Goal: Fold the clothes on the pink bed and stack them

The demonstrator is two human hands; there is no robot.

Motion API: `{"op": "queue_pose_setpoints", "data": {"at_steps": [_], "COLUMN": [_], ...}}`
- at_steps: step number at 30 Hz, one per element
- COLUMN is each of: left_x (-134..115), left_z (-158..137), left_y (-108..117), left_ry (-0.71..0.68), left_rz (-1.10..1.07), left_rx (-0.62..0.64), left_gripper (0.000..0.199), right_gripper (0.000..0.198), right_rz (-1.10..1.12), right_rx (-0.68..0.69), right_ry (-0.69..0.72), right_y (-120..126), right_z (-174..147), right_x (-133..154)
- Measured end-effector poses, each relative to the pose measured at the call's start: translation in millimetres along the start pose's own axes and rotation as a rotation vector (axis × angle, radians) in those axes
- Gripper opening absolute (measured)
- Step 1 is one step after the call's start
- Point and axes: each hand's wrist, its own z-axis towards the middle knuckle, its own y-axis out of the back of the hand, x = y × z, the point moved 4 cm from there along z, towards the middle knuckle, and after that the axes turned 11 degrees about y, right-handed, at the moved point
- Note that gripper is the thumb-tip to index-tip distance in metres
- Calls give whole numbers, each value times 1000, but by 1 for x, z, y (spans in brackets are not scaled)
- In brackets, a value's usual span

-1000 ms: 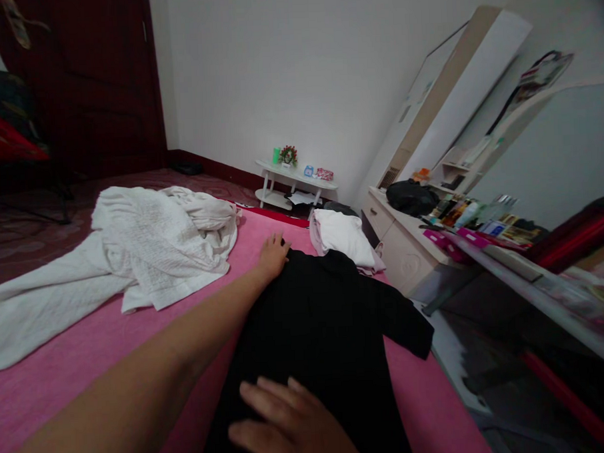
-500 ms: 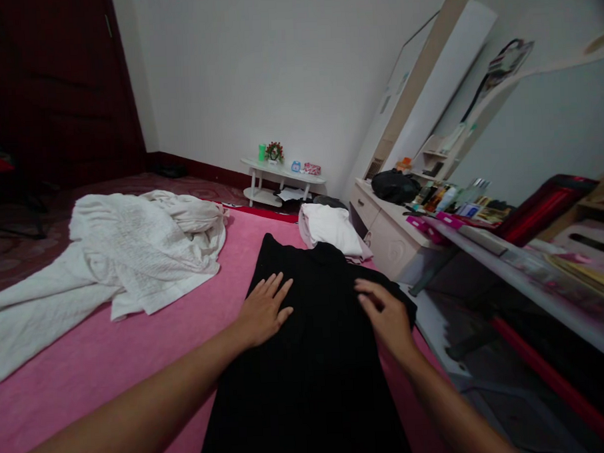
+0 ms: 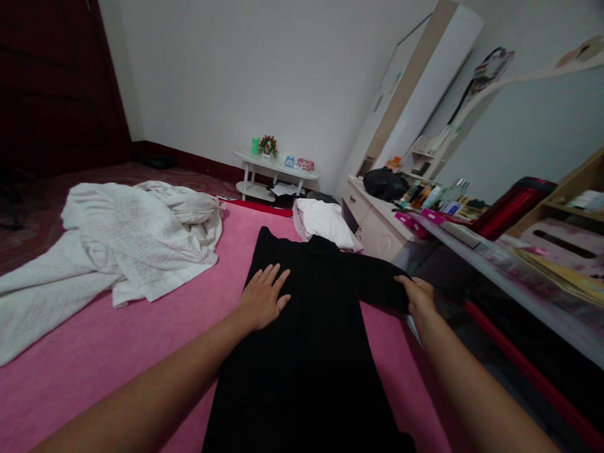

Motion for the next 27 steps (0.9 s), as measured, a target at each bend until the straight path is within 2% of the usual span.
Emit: {"op": "queue_pose_setpoints", "data": {"at_steps": [2,4,5,7,9,11,13,16,19,21,23,25,27], "left_x": [-1,-6,-10,-18,-24,-27,-28,-25,-22,-21,-22,-25,-29], "left_z": [-1,-5,-8,-17,-26,-31,-31,-25,-16,-9,-2,7,18], "left_y": [5,12,17,26,33,38,41,43,37,31,27,25,24], "left_ry": [-22,-110,-183,-346,-464,-514,-497,-384,-255,-188,-144,-130,-115], "left_rz": [-24,-81,-120,-189,-222,-225,-224,-209,-184,-155,-111,-70,-53], "left_rx": [-18,-31,-29,-9,13,15,-32,-145,-155,-98,-43,-11,28], "left_gripper": [57,47,41,37,37,37,38,41,59,77,84,80,63], "right_gripper": [50,47,43,46,29,21,22,29,38,41,39,40,45], "right_rz": [44,142,188,223,200,137,22,-163,-219,-193,-155,-137,-134], "right_rx": [-18,81,179,559,759,798,729,636,697,803,887,934,980], "right_ry": [40,197,295,621,701,617,494,373,268,223,202,181,159], "right_y": [-5,-13,-16,-25,-23,-17,-10,4,18,24,27,27,27], "right_z": [-7,-29,-46,-88,-123,-141,-149,-160,-183,-201,-216,-226,-232], "right_x": [38,91,119,172,192,181,148,93,63,61,67,74,78]}}
